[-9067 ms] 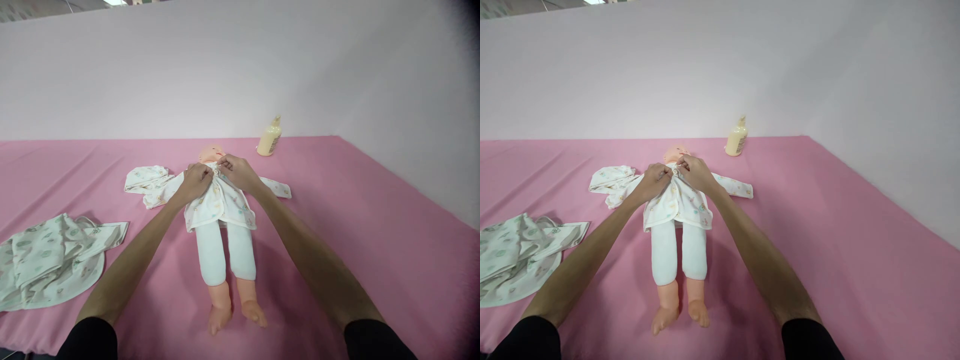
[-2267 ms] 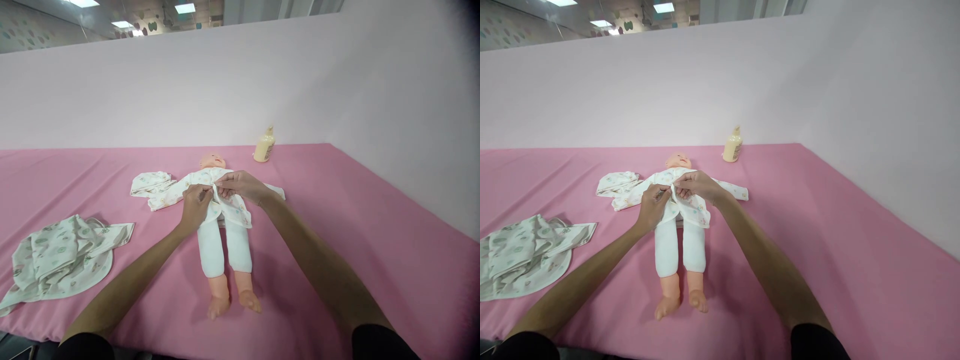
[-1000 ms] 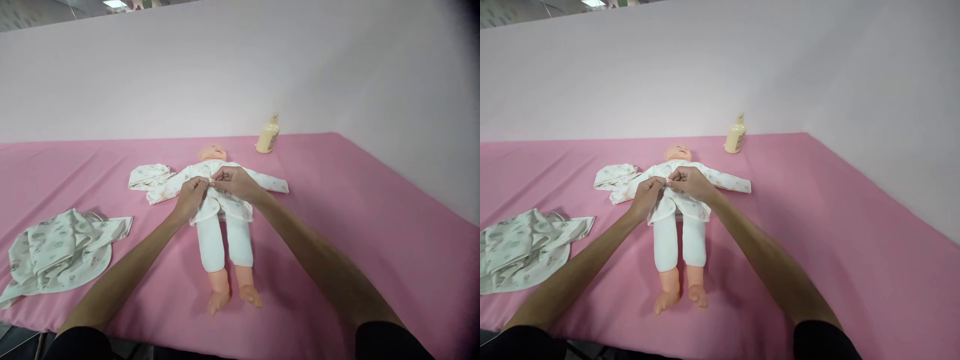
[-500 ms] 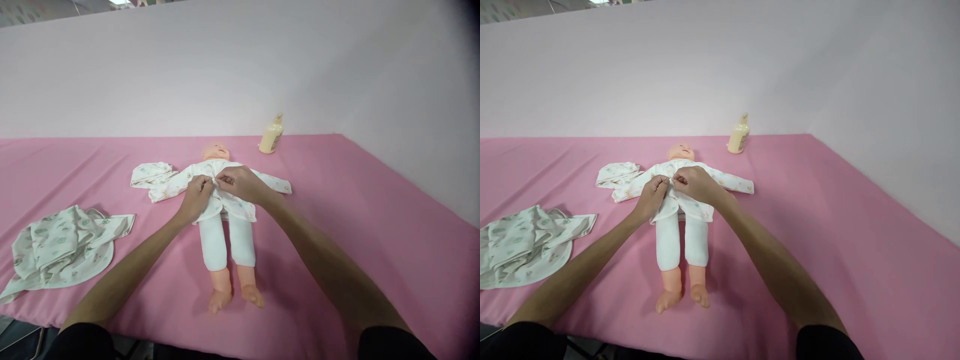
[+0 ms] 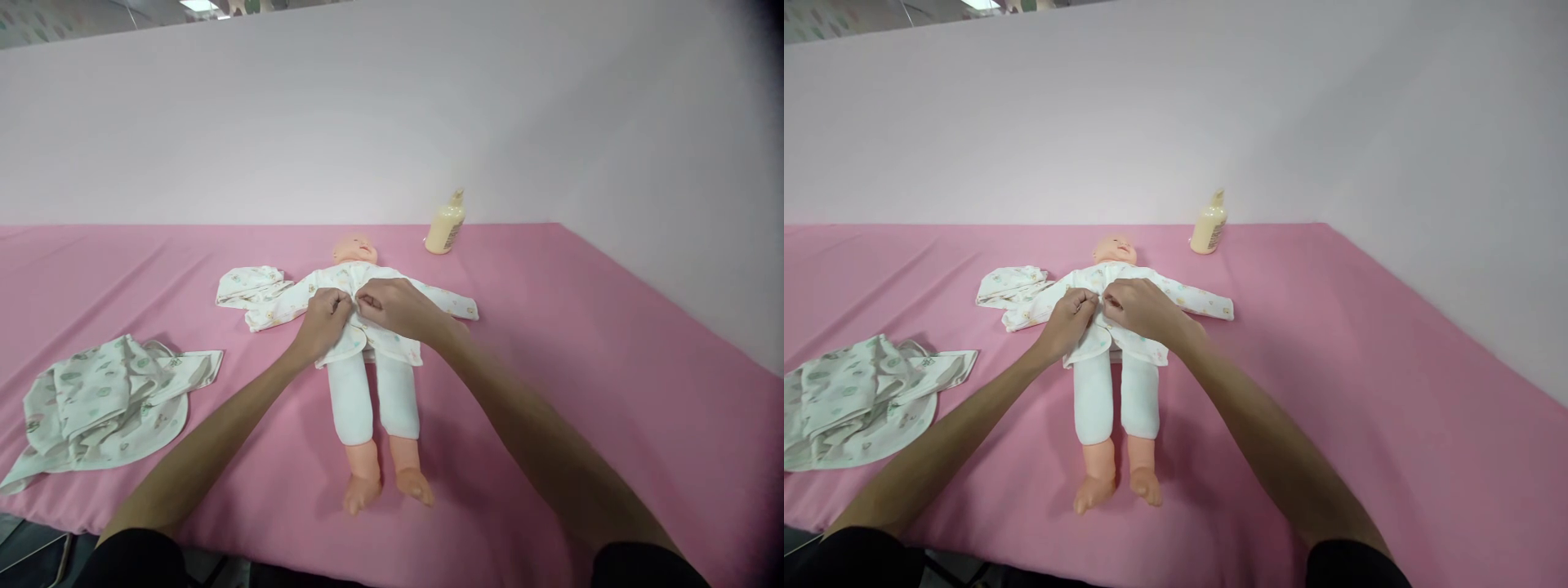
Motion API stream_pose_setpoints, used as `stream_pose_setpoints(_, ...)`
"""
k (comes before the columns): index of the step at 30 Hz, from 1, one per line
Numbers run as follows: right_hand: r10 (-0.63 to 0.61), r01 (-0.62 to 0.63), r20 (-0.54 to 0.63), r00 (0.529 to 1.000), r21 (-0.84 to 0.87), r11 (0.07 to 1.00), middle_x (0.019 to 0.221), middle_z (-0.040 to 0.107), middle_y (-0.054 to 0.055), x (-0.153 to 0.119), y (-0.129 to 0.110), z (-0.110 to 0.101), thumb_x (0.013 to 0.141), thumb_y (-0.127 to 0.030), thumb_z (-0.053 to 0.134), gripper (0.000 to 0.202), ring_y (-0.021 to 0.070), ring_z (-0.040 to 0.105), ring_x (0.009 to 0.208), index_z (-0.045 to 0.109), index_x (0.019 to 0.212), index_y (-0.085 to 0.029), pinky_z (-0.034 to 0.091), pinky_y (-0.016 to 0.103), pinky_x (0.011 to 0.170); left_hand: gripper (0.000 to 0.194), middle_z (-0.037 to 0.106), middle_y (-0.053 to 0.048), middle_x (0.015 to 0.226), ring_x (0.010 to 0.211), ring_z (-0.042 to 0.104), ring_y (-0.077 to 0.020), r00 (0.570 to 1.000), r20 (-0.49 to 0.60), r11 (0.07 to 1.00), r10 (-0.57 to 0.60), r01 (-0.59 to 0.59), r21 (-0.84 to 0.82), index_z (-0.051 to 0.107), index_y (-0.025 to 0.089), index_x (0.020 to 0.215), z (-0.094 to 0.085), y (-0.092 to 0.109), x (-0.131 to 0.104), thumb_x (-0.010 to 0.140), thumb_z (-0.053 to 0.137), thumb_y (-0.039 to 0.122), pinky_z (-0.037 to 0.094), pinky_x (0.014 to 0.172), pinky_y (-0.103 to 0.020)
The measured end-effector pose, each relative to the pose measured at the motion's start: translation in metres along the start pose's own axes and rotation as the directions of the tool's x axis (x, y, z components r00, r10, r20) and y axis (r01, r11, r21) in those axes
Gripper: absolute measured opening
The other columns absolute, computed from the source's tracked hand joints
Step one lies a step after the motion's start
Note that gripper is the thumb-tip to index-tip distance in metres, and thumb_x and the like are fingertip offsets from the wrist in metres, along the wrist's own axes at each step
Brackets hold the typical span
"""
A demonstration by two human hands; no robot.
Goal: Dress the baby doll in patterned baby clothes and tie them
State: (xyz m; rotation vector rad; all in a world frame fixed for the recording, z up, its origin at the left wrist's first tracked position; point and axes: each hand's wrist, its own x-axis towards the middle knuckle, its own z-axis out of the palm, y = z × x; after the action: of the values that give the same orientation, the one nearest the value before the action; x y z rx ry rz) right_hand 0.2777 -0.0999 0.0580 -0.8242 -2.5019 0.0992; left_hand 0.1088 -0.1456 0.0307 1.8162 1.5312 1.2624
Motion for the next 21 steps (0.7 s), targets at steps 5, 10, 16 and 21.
stream_pose_setpoints(5, 0.159, -0.172, 0.076, 0.984, 0.23, 0.958, 0.07, 0.061, 0.001, -0.001, 0.005, -0.006, 0.082, -0.02, 0.057, 0.008, 0.0145, 0.05, 0.065, 0.063, 0.076, -0.018, 0.033, 0.028, 0.06, 0.022, 0.06, -0.002, 0.079, 0.095, 0.05, -0.0214, 0.999, -0.029, 1.0, -0.025, 0.025, -0.004, 0.052, 0.021, 0.066, 0.003, 0.001, -0.002, 0.088, 0.046, 0.021, 0.036, 0.088, -0.034)
stream_pose_setpoints(10, 0.172, -0.193, 0.101, 0.98, 0.277, 0.941, 0.073, 0.064, 0.002, -0.003, 0.005, -0.009, 0.082, -0.018, 0.056, 0.01, 0.0155, 0.054, 0.068, 0.066, 0.078, -0.018, 0.037, 0.028, 0.061, 0.022, 0.064, -0.003, 0.082, 0.101, 0.05, -0.0229, 0.999, -0.032, 0.999, -0.034, 0.035, 0.018, 0.056, 0.02, 0.064, 0.001, 0.005, -0.002, 0.084, 0.048, 0.02, 0.035, 0.091, -0.035)
stream_pose_setpoints(16, 0.412, -0.429, 0.155, 0.898, 0.52, 0.739, 0.068, 0.066, 0.005, -0.004, 0.003, -0.02, 0.084, -0.034, 0.065, 0.025, 0.0154, 0.056, 0.059, 0.063, 0.065, -0.019, 0.04, 0.028, 0.052, 0.011, 0.065, -0.003, 0.089, 0.106, 0.048, -0.0261, 0.998, 0.06, 0.989, -0.018, 0.008, 0.151, 0.062, 0.022, 0.074, -0.005, 0.004, 0.001, 0.081, 0.053, 0.02, 0.033, 0.096, -0.04)
stream_pose_setpoints(21, 0.483, -0.538, 0.269, 0.834, 0.59, 0.602, 0.061, 0.066, 0.007, -0.003, 0.003, -0.015, 0.076, -0.054, 0.074, 0.045, 0.0152, 0.058, 0.052, 0.058, 0.055, -0.018, 0.045, 0.028, 0.049, 0.011, 0.063, -0.004, 0.096, 0.107, 0.045, -0.0273, 0.992, 0.116, 0.962, 0.045, -0.074, 0.261, 0.063, 0.023, 0.09, -0.003, 0.001, -0.001, 0.085, 0.059, 0.031, 0.03, 0.095, -0.043)
